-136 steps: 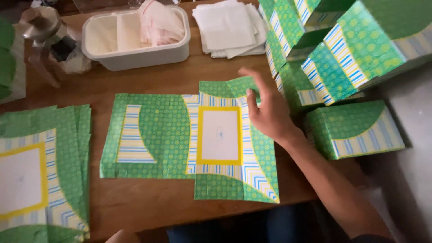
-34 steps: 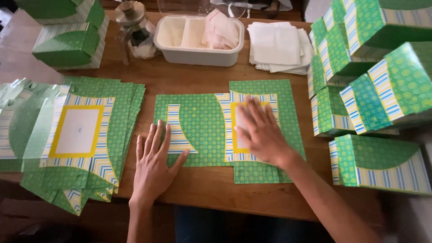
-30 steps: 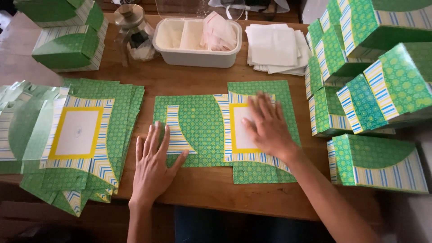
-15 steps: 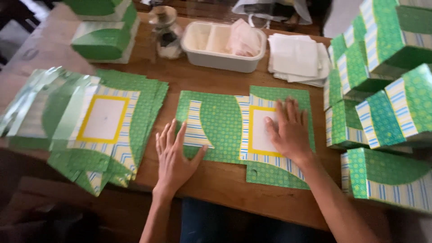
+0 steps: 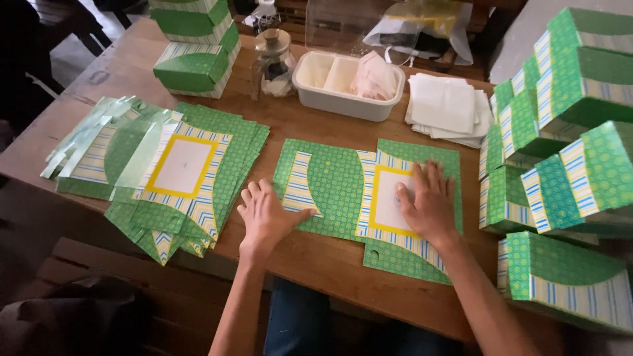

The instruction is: The person assembles small patterned boxes by folding flat cardboard pieces and pressing the edges to form the box shape. They handle multiple pieces one at a time, folding flaps and aligning edges, then place finished boxes into a stack on the right side of the table.

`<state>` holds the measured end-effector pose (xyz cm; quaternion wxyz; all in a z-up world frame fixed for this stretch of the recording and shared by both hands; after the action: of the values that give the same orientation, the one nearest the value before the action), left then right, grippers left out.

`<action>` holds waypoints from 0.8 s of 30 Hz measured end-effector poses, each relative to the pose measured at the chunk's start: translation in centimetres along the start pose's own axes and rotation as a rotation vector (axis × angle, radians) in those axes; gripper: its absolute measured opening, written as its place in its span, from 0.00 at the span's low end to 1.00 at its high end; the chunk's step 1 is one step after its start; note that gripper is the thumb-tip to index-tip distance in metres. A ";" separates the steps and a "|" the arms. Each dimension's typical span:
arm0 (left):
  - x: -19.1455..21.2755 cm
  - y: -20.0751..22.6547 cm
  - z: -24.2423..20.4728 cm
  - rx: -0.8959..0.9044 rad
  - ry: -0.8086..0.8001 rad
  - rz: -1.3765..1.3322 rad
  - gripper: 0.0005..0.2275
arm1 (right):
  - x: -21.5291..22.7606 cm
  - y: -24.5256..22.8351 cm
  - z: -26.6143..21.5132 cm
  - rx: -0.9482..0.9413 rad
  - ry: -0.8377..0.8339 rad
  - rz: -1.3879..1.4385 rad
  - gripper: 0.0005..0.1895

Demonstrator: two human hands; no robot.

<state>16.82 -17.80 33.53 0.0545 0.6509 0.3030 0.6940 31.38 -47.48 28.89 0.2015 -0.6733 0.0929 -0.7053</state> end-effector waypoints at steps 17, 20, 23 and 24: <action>3.1 1.9 -1.7 -0.230 0.320 -1.042 0.31 | 1.4 -0.6 -0.5 -0.006 -0.029 0.082 0.34; 6.2 2.1 -2.5 -0.284 0.483 -1.060 0.31 | 3.9 -2.1 -1.4 0.036 -0.006 0.243 0.31; 9.8 1.0 -3.9 -0.412 0.681 -1.015 0.28 | 3.9 -1.4 -1.1 0.045 0.021 0.294 0.29; 12.4 1.7 -5.2 -0.478 0.787 -0.793 0.25 | 3.9 -1.1 -0.9 0.092 0.101 0.259 0.26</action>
<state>10.67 -15.15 45.30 0.3376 0.1528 0.3557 0.8580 30.23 -48.27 32.85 0.3165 -0.6093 0.1569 -0.7099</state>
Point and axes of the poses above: each hand's wrist, its own z-axis towards the middle knuckle, its own x-axis out of the back of the hand, y = z × x, the point moved 5 cm from there along z, towards the middle knuckle, and after that the axes turned 15 degrees about -x, right-handed, at the moved point
